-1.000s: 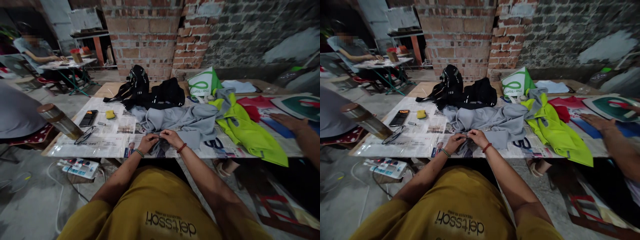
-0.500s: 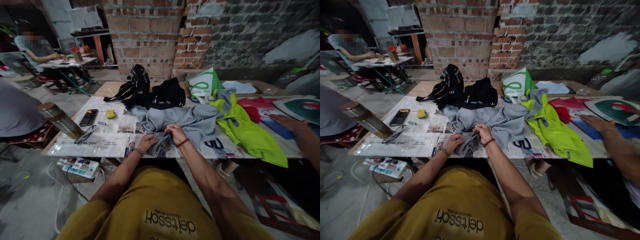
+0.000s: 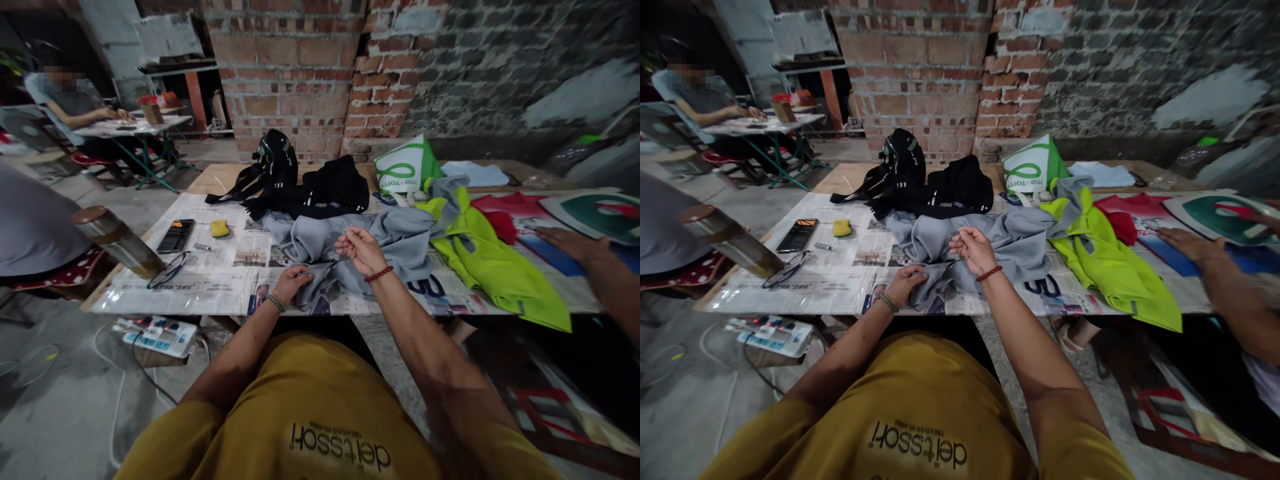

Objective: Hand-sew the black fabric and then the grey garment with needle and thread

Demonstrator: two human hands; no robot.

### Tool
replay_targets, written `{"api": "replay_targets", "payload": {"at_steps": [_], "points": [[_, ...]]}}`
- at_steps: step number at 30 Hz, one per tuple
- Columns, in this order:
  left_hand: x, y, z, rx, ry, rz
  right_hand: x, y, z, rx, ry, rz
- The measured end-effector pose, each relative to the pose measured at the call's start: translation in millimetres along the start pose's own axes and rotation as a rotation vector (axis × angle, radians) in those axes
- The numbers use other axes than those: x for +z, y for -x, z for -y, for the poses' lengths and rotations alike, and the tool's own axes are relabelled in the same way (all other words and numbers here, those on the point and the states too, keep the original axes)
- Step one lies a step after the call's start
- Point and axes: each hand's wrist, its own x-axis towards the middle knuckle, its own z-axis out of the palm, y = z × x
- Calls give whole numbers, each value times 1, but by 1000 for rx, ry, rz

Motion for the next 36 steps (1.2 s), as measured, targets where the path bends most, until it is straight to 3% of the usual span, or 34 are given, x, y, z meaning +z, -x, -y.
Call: {"api": "replay_targets", "payload": {"at_steps": [11,17,24,26,29,33,36], "points": [[-1,-1,2,23,-51,-25,-22,-7,16,-144,-66,-104],[-2,-2,4,82,-84,-37,-29,-7,20,-166,-105,-128],[0,0,0,46,-75,-23,-28,-6,14,-174,-45,-109],[1,0,0,24,-62,-26,-22,-4,4,-130,83,-71],[1,1,-1,18,-53,-21,-13,2,-17,-126,472,42],[2,3,-4,26,-50,-8,-7,8,-39,-380,999,303],[3,4,-6,19,-27,9,-9,9,-46,-456,1159,475]]}}
